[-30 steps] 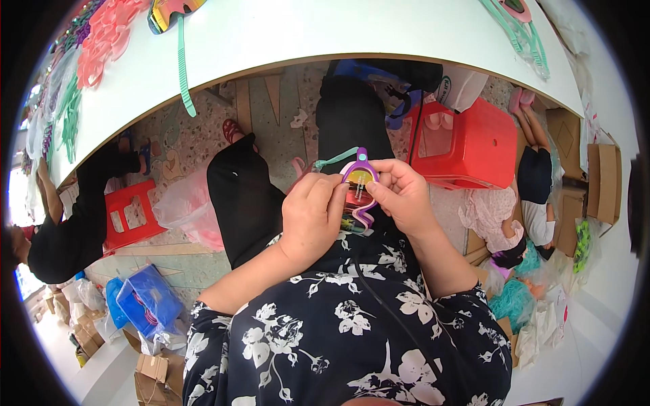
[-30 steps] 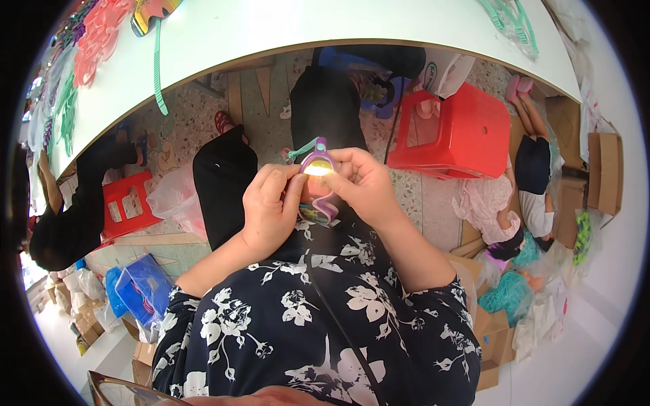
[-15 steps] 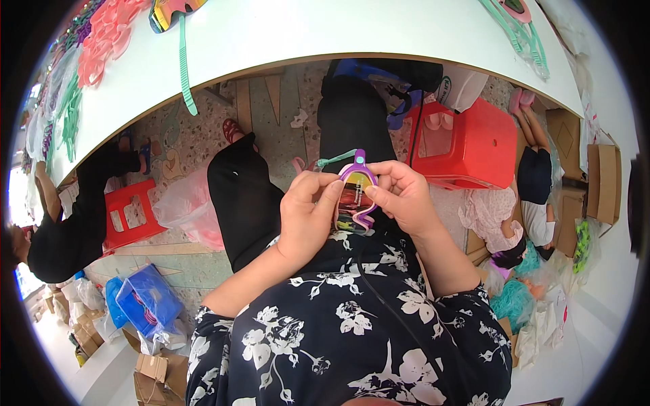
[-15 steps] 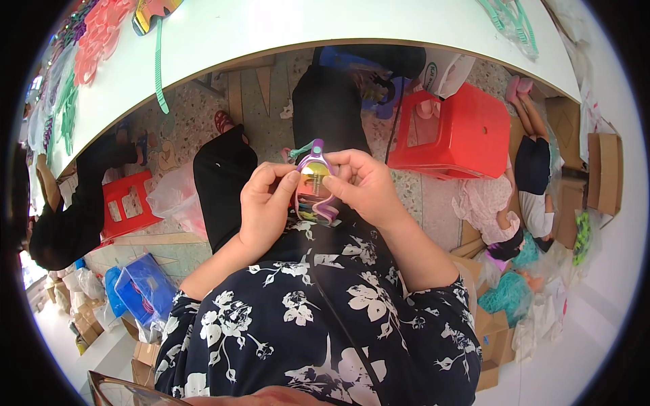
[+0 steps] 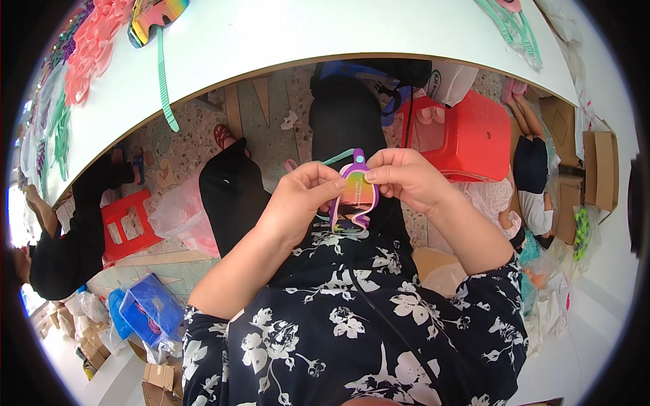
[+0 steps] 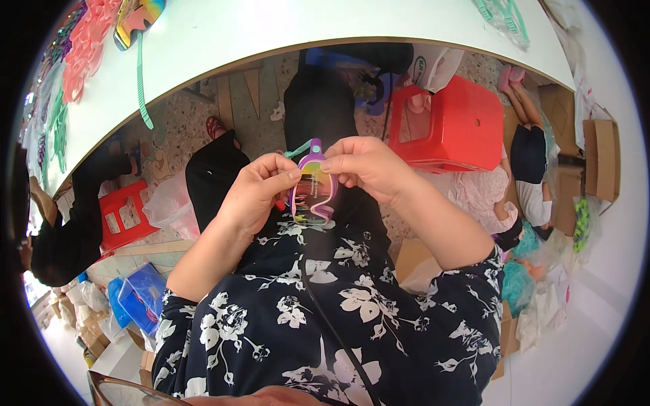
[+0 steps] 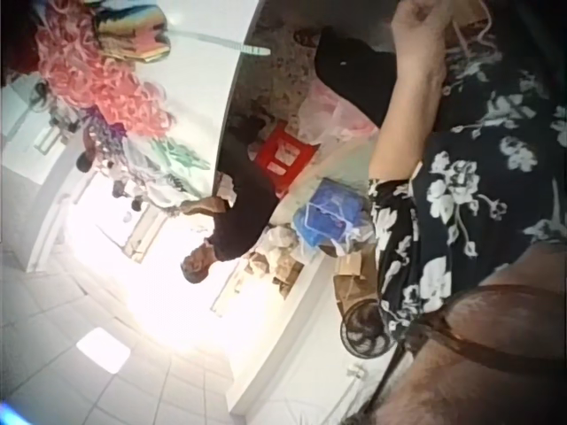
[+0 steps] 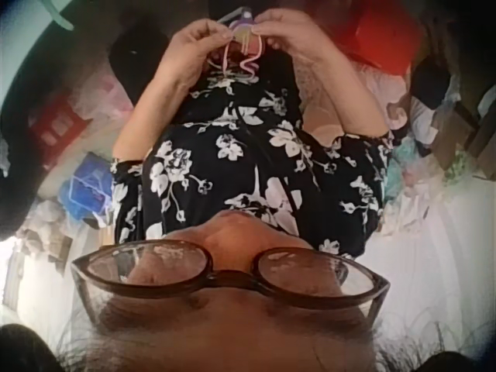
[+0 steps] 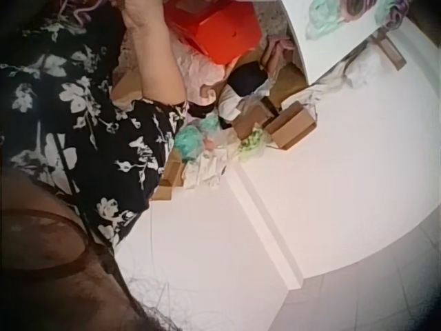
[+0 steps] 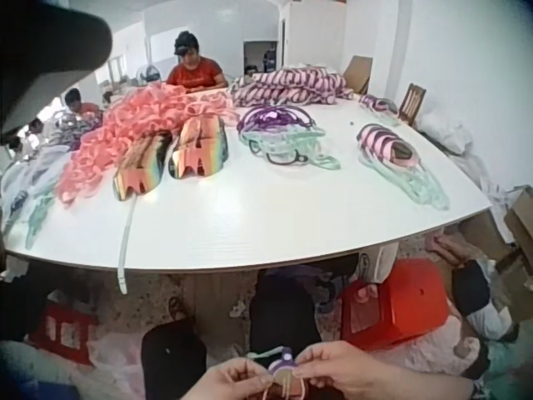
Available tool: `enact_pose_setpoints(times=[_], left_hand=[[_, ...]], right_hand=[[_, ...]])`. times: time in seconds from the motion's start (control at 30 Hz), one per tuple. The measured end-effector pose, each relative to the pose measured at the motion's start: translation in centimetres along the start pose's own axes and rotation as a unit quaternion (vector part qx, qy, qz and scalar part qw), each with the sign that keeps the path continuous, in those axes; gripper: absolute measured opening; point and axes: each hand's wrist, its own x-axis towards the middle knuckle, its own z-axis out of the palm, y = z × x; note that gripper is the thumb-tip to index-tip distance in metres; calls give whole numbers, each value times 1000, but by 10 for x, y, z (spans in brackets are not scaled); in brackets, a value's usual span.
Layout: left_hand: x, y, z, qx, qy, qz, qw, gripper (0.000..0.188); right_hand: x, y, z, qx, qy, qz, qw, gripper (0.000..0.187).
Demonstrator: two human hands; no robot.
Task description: Assembling or inspecting parts of rainbow-colored goggles or sunglasses.
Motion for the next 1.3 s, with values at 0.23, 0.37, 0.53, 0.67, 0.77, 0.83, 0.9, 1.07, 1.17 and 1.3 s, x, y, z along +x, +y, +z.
enact_pose_setpoints(times=[0.23, 0.37, 0.53, 0.67, 0.77, 0.83, 0.9, 1.07, 1.17, 1.3], left_hand=[[12, 4, -6, -60, -37, -57, 996, 12], [22, 2, -7, -104, -10, -92, 990, 8], [11, -20, -8, 144, 42, 115, 982, 18], [-13, -37, -14, 314, 49, 197, 928, 24], [-13, -28, -14, 327, 43, 172, 928, 20], [-8, -36, -17, 280, 47, 144, 948, 21], [-7, -39, -17, 267, 49, 134, 953, 22], [-9, -43, -11, 311, 73, 155, 935, 22], [-8, -46, -7, 435, 102, 260, 856, 28], [3, -46, -13, 414, 97, 303, 853, 27]], right_hand=[[30, -7, -20, 62, -121, 91, 987, 11], [44, 5, -28, 106, -155, 95, 978, 13], [18, 28, 8, -29, 83, -111, 990, 16], [-3, 54, 28, 11, 83, -217, 973, 29], [-6, 70, 32, 4, 60, -264, 963, 43], [-6, 73, 37, 17, 80, -264, 961, 41], [-8, 74, 41, 14, 92, -258, 962, 40], [-11, 80, 49, 7, 119, -266, 957, 39], [-9, 86, 46, -20, 137, -282, 949, 43], [-7, 71, 20, -136, 83, -334, 929, 58]])
